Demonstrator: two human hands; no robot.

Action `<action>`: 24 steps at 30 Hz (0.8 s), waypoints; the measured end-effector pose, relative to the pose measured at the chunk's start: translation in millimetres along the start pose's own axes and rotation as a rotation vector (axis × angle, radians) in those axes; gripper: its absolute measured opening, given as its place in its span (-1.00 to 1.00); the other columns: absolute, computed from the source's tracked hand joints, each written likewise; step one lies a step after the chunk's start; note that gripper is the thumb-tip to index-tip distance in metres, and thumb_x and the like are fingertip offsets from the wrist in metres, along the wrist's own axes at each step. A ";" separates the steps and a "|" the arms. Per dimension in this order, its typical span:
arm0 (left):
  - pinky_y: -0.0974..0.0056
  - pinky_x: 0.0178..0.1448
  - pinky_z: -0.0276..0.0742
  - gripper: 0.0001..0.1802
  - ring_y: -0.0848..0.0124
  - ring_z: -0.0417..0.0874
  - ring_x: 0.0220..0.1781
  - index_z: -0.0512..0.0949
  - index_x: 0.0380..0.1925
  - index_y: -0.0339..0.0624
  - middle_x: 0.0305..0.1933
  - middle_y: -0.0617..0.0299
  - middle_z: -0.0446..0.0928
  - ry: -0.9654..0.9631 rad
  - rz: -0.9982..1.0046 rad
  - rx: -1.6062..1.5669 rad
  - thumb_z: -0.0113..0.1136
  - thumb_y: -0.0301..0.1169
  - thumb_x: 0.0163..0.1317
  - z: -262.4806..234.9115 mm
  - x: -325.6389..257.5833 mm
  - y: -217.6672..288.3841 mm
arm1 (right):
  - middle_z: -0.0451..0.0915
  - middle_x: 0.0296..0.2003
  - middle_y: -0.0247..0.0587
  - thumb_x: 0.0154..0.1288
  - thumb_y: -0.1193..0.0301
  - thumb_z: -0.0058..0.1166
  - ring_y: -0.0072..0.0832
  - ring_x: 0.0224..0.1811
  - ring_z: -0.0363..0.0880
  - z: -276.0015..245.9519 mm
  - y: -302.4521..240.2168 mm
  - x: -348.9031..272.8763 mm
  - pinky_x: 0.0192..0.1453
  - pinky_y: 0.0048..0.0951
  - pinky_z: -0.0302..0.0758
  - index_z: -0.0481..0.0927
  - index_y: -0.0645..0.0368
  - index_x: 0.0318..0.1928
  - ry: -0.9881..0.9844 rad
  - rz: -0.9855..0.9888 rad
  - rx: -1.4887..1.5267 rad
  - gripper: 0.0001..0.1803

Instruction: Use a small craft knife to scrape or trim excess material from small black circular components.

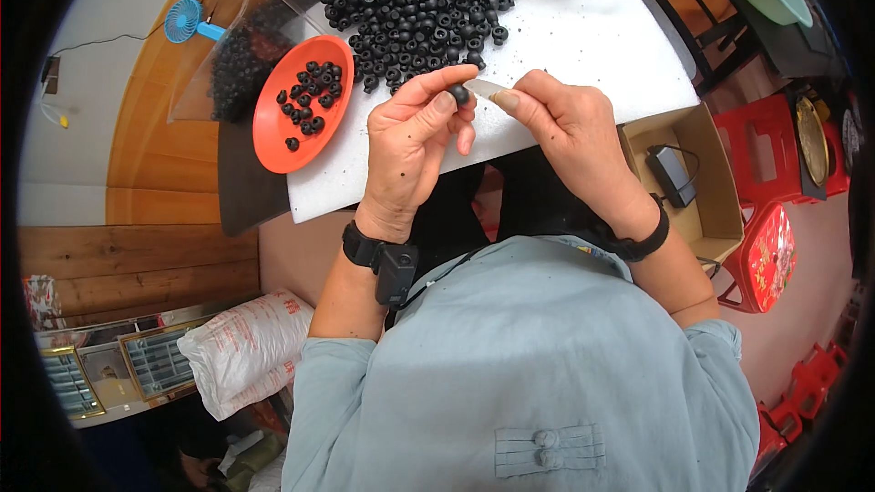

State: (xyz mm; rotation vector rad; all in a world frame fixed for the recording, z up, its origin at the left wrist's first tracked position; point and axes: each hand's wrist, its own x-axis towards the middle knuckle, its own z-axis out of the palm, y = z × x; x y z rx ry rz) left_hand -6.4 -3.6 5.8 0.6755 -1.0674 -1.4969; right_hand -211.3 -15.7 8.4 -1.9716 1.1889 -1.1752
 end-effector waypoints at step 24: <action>0.35 -0.23 0.53 -0.64 0.35 0.57 -0.30 0.55 0.18 -0.48 -0.14 0.04 0.64 0.023 -0.012 0.004 0.08 -0.45 0.52 1.8 -1.4 -1.9 | 0.48 -0.75 -0.20 0.51 0.13 0.12 -0.24 -0.67 0.55 4.6 1.2 -2.7 -0.57 -0.27 0.39 0.60 0.11 -0.43 0.027 -0.039 -0.069 -0.61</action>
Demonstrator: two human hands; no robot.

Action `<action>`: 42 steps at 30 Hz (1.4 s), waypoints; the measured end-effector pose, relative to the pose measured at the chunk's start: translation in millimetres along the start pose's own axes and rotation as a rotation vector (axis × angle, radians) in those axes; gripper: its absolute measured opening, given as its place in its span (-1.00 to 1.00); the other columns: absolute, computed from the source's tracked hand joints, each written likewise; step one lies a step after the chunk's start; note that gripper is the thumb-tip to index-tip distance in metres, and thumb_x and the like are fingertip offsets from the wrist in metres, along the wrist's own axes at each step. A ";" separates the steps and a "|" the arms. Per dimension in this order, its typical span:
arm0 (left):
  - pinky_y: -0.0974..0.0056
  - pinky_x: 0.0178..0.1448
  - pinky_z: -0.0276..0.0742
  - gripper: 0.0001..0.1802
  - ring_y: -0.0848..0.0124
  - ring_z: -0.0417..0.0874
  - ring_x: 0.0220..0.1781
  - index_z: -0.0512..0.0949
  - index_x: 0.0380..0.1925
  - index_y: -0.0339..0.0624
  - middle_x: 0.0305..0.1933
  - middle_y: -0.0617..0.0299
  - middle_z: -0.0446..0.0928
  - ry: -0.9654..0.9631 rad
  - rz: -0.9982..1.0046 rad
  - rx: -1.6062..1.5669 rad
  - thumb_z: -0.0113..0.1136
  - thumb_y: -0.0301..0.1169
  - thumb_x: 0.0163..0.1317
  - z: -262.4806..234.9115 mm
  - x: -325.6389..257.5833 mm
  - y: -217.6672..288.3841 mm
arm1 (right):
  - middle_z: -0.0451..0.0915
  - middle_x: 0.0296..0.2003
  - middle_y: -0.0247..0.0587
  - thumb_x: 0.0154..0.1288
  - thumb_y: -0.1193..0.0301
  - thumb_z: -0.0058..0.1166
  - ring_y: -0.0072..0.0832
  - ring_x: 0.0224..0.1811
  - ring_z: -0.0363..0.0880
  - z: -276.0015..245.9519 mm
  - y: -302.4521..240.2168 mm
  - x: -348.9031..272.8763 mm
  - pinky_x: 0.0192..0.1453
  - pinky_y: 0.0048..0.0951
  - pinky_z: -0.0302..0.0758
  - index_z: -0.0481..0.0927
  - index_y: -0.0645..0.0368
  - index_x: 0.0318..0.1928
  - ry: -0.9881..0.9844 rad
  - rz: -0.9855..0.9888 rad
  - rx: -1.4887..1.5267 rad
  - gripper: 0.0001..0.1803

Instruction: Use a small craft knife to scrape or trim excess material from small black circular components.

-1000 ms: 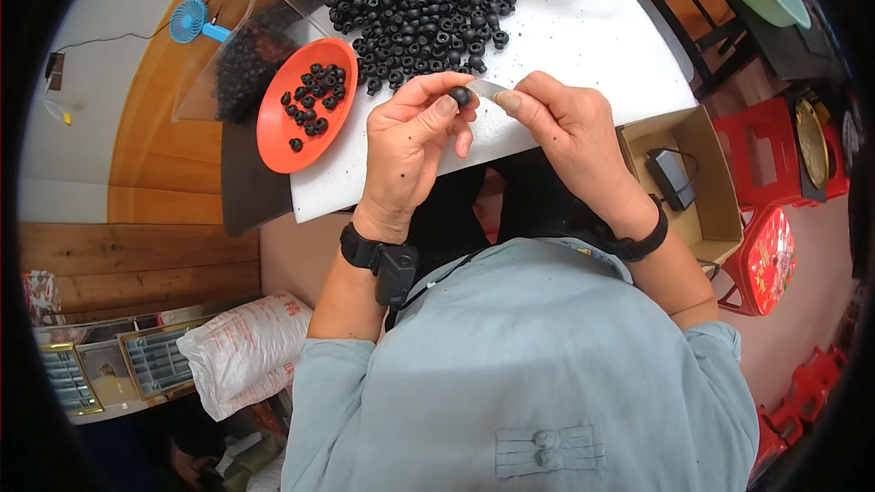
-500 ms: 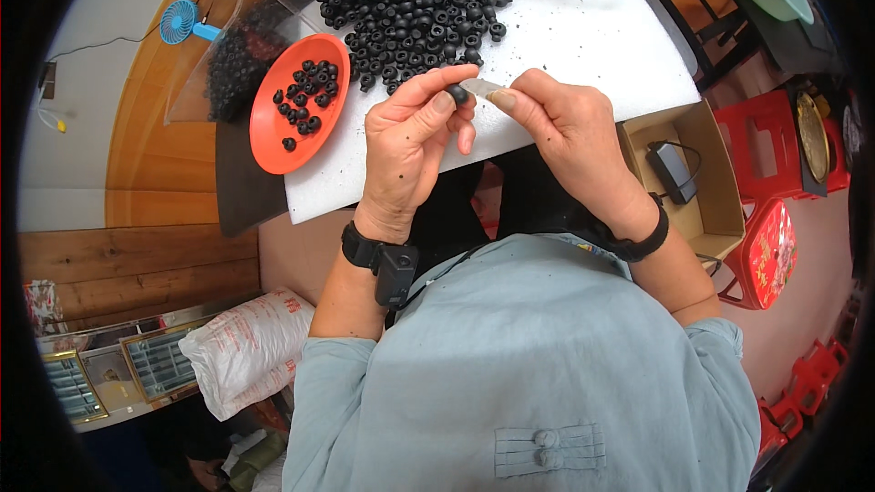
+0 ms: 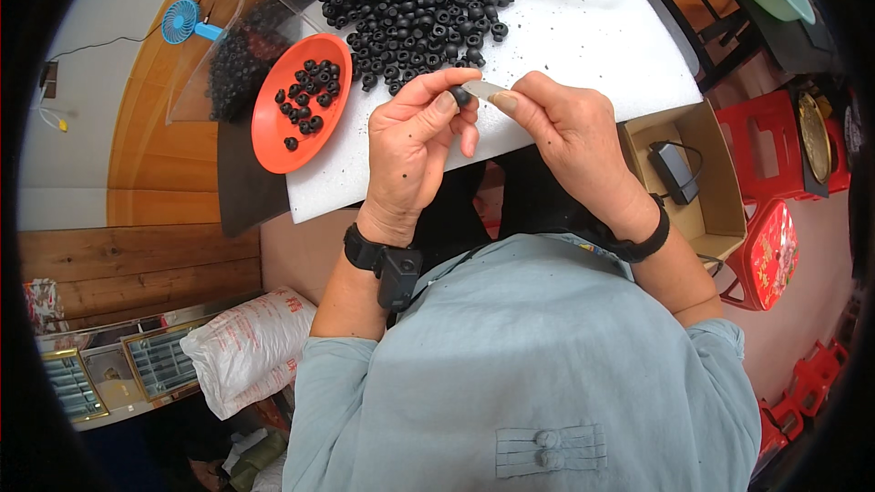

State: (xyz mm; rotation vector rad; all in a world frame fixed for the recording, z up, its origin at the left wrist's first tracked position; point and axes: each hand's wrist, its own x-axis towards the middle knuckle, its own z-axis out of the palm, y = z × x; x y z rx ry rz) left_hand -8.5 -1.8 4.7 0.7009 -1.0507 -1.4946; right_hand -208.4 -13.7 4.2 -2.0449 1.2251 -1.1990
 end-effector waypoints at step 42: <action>0.35 -0.24 0.54 -0.62 0.36 0.58 -0.35 0.53 0.22 -0.46 -0.14 0.04 0.64 -0.006 -0.046 -0.003 0.04 -0.45 0.53 4.8 -3.1 3.5 | 0.53 -0.68 -0.18 0.52 0.18 0.11 -0.28 -0.64 0.57 -2.1 2.7 -1.0 -0.55 -0.30 0.40 0.64 0.13 -0.34 -0.028 -0.014 0.047 -0.67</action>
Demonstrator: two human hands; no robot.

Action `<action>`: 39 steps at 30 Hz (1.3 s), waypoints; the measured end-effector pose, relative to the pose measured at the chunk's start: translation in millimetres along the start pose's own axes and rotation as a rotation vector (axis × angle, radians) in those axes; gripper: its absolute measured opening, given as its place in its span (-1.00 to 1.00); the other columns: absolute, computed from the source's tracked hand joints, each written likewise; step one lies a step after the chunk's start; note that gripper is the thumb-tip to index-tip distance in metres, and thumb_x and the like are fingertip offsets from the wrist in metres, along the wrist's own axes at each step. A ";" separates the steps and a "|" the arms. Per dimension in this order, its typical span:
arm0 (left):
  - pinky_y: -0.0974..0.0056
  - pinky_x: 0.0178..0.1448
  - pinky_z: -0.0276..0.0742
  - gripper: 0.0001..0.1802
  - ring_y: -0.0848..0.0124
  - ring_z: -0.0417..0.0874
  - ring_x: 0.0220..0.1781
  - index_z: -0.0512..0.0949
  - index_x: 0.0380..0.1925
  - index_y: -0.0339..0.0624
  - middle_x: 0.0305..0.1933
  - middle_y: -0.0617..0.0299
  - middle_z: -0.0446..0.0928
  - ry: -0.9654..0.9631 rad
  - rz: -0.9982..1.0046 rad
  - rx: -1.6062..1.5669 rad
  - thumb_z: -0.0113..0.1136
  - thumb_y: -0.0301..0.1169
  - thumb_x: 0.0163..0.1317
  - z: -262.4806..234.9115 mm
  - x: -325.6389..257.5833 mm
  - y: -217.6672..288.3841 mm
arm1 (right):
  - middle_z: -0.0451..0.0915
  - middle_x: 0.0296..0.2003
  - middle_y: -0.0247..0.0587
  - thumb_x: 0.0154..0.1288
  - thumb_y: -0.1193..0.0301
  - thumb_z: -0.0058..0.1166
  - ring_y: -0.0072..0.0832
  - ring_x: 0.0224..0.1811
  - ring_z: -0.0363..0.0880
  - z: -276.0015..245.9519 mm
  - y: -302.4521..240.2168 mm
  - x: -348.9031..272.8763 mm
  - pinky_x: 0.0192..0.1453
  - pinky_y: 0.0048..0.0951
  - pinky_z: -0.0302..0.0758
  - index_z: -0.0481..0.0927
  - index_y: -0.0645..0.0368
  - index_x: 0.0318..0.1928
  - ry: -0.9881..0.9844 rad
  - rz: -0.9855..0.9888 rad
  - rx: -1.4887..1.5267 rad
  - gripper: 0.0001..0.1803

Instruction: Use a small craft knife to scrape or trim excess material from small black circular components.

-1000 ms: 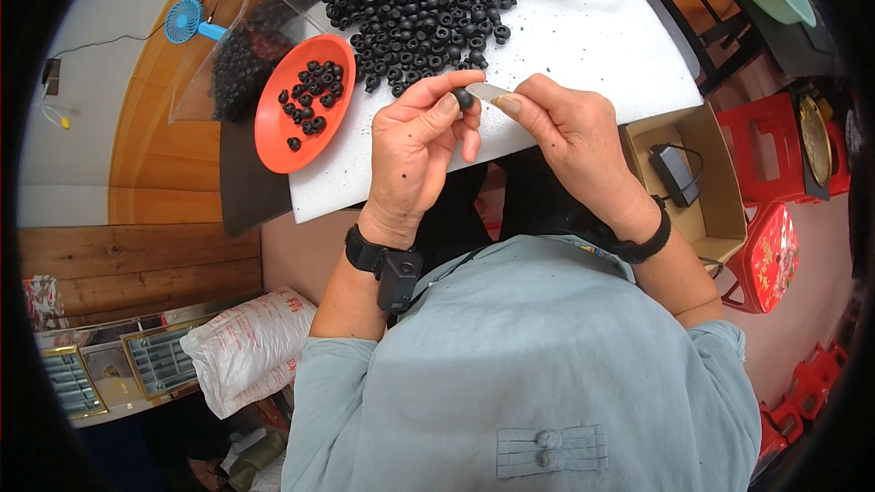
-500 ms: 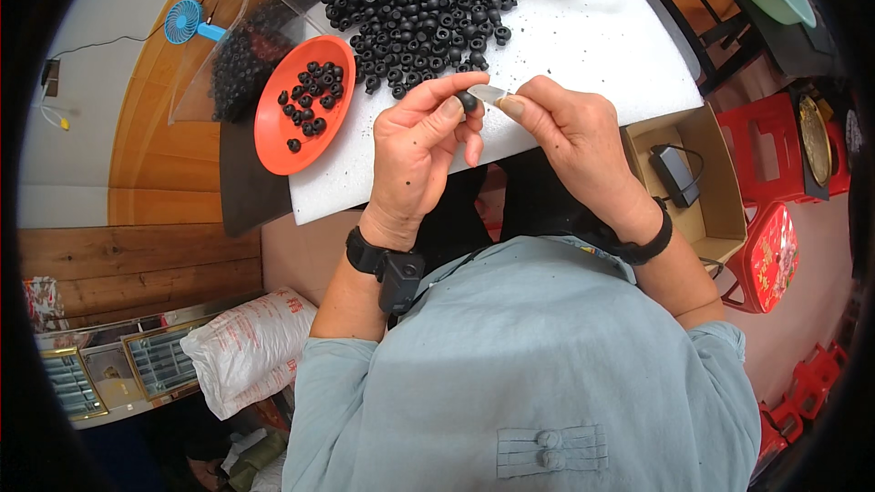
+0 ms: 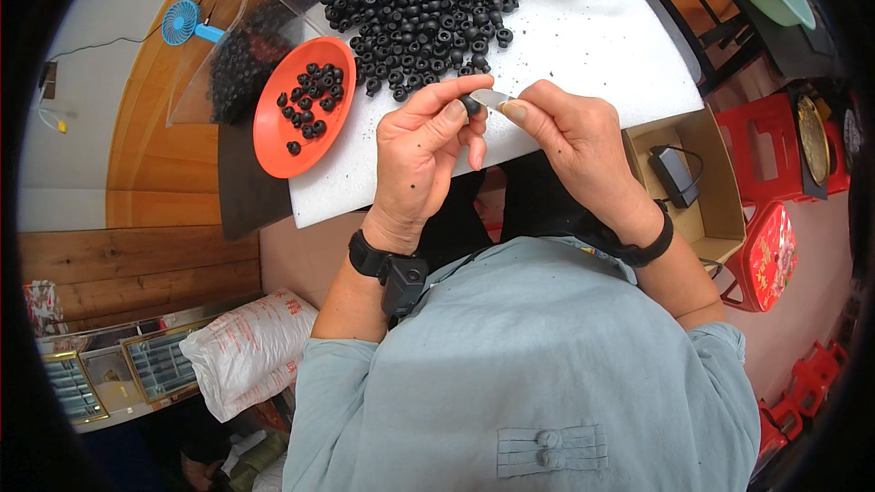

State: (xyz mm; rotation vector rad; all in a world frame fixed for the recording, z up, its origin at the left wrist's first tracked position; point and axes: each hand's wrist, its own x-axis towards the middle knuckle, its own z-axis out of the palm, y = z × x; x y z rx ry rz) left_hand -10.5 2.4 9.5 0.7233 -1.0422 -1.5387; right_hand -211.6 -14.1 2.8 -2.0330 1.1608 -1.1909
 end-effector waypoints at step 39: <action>0.35 -0.27 0.58 -0.68 0.41 0.60 -0.36 0.59 0.13 -0.44 -0.20 0.06 0.63 0.026 -0.011 -0.059 0.06 -0.45 0.53 2.0 0.9 -4.0 | 0.52 -0.64 -0.11 0.47 0.17 0.18 -0.19 -0.62 0.54 6.2 -1.0 -4.8 -0.52 -0.25 0.40 0.60 0.12 -0.38 0.045 0.038 -0.013 -0.67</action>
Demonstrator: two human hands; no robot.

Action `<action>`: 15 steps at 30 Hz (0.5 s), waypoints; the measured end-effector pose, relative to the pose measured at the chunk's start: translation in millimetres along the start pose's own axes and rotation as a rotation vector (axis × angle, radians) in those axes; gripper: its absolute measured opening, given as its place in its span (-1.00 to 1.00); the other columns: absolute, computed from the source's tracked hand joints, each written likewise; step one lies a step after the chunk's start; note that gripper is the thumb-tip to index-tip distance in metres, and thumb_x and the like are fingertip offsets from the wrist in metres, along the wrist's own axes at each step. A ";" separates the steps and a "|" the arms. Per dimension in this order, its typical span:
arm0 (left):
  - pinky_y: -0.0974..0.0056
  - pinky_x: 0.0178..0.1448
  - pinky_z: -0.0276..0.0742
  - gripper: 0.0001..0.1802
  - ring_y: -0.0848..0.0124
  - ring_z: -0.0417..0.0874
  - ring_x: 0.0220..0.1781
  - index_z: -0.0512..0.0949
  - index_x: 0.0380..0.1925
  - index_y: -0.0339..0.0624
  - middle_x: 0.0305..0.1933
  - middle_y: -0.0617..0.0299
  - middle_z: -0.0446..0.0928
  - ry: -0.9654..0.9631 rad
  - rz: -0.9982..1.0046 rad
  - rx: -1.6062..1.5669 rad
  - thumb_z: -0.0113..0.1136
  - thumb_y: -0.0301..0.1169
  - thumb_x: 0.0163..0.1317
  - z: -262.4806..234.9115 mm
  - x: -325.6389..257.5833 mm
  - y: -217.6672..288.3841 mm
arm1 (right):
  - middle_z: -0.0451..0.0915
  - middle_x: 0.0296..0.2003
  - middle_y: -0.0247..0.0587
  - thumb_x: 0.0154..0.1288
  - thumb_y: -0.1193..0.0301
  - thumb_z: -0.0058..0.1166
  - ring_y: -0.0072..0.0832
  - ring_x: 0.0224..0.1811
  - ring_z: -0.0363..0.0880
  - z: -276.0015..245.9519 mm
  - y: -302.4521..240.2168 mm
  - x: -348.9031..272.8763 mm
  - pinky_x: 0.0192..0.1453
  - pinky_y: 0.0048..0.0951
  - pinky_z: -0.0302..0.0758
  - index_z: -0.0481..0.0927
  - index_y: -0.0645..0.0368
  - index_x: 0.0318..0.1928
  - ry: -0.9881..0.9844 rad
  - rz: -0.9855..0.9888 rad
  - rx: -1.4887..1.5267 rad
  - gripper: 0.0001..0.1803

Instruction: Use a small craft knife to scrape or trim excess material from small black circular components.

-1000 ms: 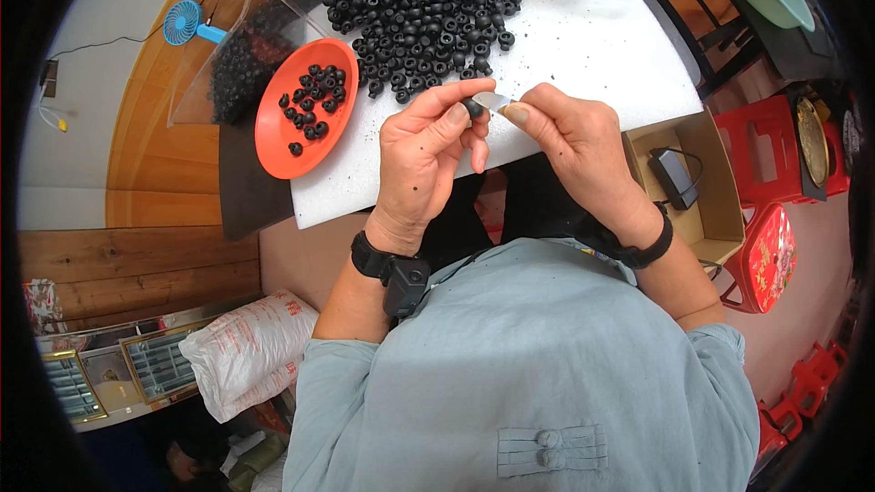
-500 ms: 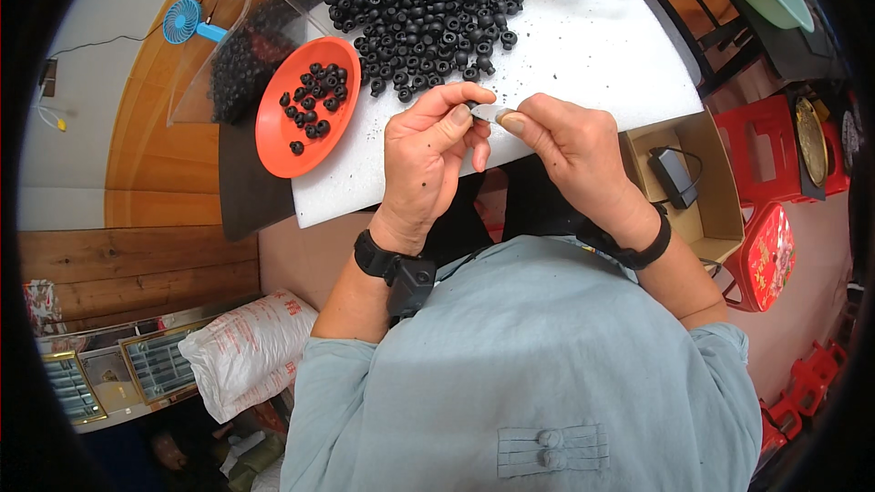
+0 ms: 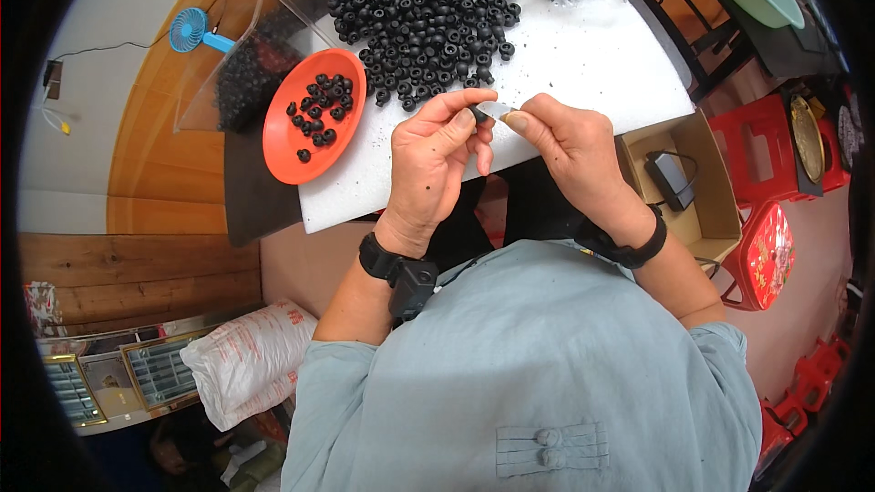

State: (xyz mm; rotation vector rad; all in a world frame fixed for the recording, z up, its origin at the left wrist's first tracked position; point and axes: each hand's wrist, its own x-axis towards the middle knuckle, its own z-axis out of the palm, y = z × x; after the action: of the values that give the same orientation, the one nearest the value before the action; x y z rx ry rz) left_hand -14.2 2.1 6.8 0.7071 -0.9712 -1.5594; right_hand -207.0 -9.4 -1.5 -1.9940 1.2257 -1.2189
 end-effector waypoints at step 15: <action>0.37 -0.31 0.53 -0.72 0.48 0.59 -0.31 0.71 0.00 -0.22 -0.22 0.20 0.62 0.550 0.316 1.131 0.30 -0.48 0.29 -67.4 0.2 95.8 | 0.41 -0.65 -0.13 0.51 0.23 0.15 -0.37 -0.61 0.38 -8.6 4.7 1.5 -0.45 -0.35 0.35 0.65 0.21 -0.30 -0.058 0.034 0.255 -0.69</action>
State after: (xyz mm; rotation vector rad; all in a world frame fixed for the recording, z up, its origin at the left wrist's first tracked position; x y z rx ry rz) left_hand 89.5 -17.1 57.9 1.5537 -1.4047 -0.3687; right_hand -216.3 -12.6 -0.4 -1.8028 1.0160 -1.2248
